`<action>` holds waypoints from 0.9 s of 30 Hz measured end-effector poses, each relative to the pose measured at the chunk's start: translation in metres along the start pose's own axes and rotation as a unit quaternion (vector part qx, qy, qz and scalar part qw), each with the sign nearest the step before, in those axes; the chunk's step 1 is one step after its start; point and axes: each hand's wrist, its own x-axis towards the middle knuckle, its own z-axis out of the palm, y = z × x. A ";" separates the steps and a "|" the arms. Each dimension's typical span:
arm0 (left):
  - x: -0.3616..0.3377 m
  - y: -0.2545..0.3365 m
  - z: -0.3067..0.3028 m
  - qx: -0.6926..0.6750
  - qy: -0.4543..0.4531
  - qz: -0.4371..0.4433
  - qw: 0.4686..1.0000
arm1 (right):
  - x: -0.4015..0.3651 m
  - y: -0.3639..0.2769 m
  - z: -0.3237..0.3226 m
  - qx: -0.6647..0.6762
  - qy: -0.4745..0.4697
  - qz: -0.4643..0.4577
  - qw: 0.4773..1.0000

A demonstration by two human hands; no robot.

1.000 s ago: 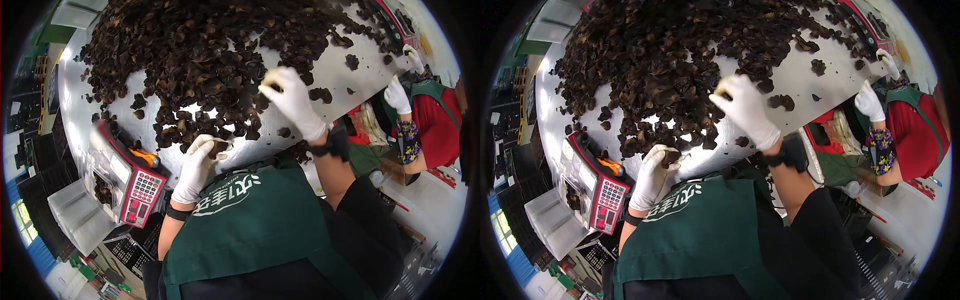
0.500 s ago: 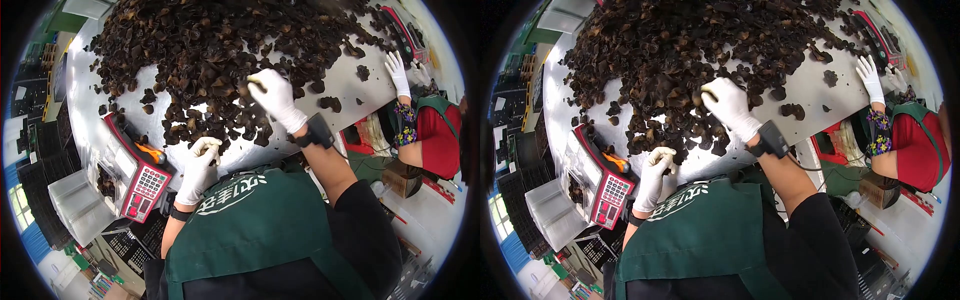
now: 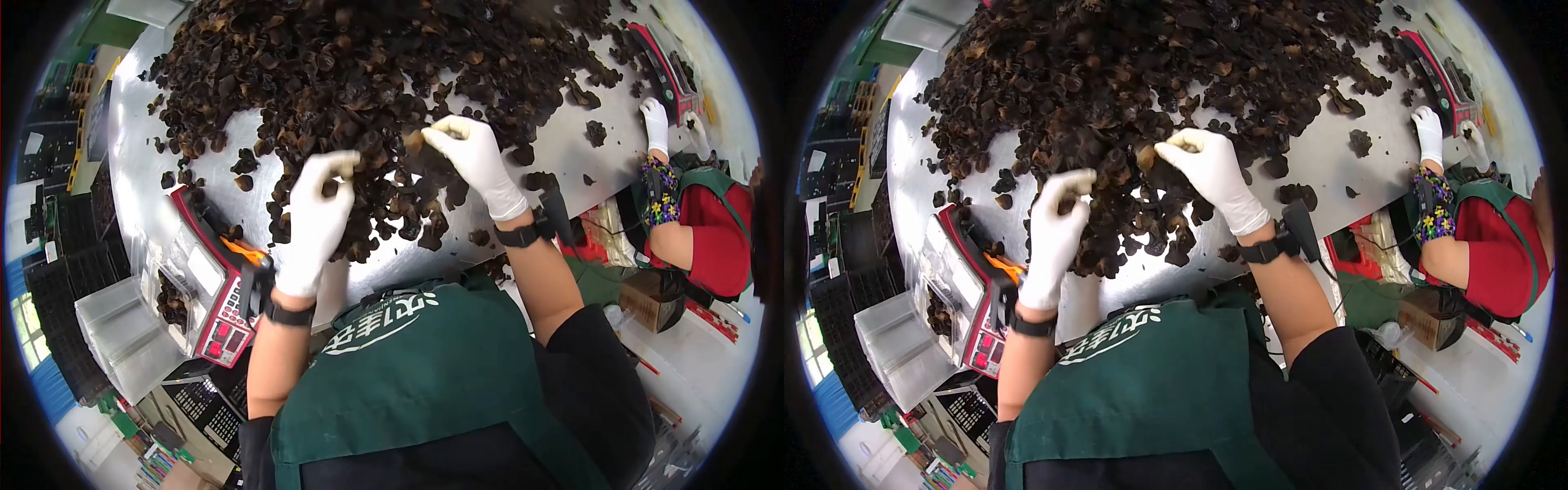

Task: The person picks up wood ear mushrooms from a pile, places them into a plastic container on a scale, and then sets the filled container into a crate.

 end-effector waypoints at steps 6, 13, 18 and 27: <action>0.094 -0.033 0.041 0.212 0.046 0.124 0.968 | -0.022 -0.006 0.008 -0.278 -0.059 -0.056 0.957; 0.092 -0.035 0.014 -0.103 -0.014 -0.124 0.987 | -0.027 -0.004 -0.002 -0.224 -0.056 -0.087 0.969; 0.055 -0.019 -0.009 -0.384 -0.020 -0.200 0.901 | -0.015 0.002 0.001 -0.234 -0.048 -0.142 0.961; -0.040 -0.045 -0.056 -0.028 0.054 -0.135 0.989 | -0.025 0.019 0.006 -0.358 -0.122 -0.152 0.913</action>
